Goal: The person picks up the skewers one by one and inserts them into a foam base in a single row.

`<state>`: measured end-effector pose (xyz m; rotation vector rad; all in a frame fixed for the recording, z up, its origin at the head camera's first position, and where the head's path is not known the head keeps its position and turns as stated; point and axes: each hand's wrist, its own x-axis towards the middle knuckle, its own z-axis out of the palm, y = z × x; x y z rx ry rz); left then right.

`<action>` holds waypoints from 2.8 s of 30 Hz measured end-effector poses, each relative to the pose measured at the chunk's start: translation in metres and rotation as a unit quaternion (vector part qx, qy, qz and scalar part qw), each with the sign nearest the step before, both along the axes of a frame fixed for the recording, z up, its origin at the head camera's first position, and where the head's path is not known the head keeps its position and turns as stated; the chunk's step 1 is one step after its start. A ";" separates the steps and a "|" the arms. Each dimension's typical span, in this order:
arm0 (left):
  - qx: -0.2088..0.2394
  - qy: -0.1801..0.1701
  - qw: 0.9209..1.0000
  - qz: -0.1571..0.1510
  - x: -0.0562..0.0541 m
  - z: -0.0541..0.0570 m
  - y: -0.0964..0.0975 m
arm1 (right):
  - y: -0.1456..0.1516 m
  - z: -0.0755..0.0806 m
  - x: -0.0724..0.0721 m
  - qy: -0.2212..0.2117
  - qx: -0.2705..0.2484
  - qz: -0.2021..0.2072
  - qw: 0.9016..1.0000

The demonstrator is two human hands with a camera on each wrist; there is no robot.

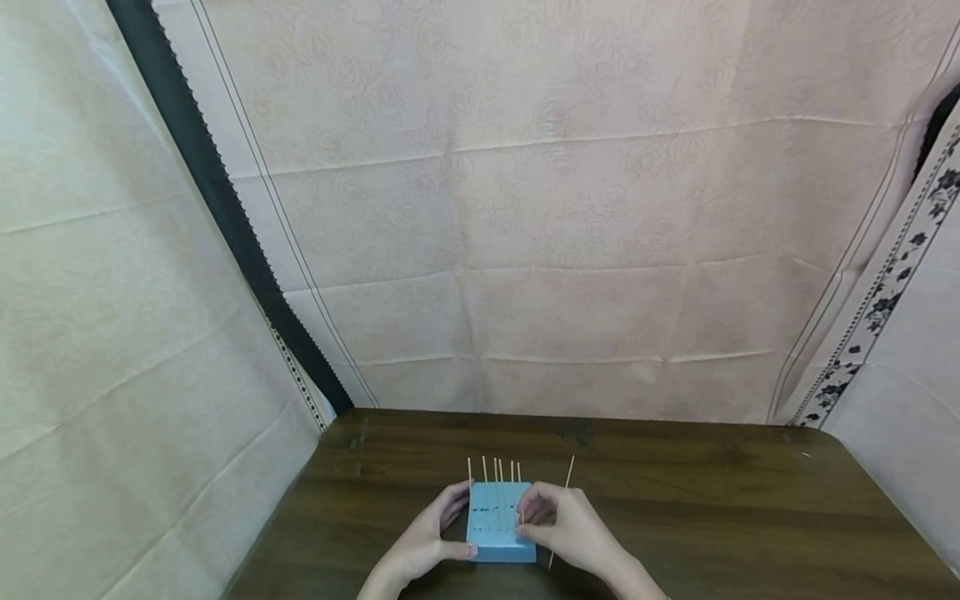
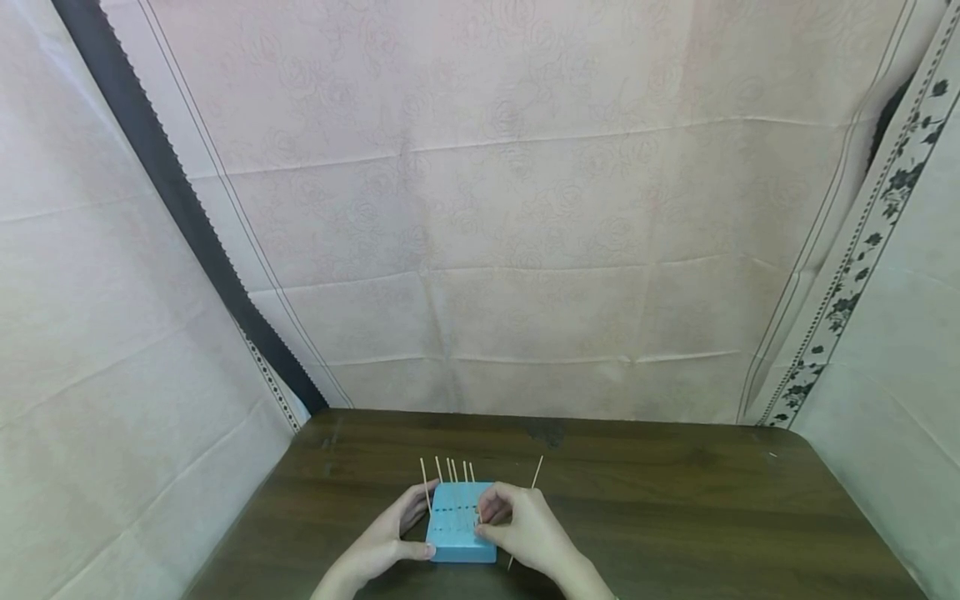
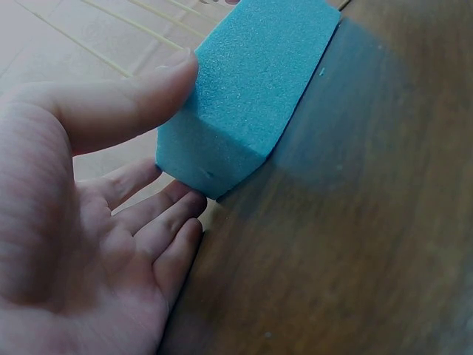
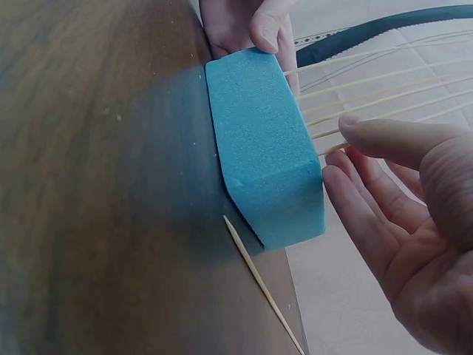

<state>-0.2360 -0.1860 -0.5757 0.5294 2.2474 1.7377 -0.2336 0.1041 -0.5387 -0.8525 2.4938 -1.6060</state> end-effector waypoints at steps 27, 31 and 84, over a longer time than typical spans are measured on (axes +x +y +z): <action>-0.005 -0.008 1.000 0.006 0.000 0.001 0.000 | 0.039 0.009 -0.013 -0.092 -0.040 0.021 0.995; -0.005 -0.009 1.000 0.006 0.000 0.000 -0.001 | 0.045 0.006 -0.016 -0.101 -0.041 -0.013 0.994; -0.002 -0.010 1.000 0.008 0.000 0.002 0.000 | 0.041 -0.007 -0.013 -0.147 0.061 -0.181 0.971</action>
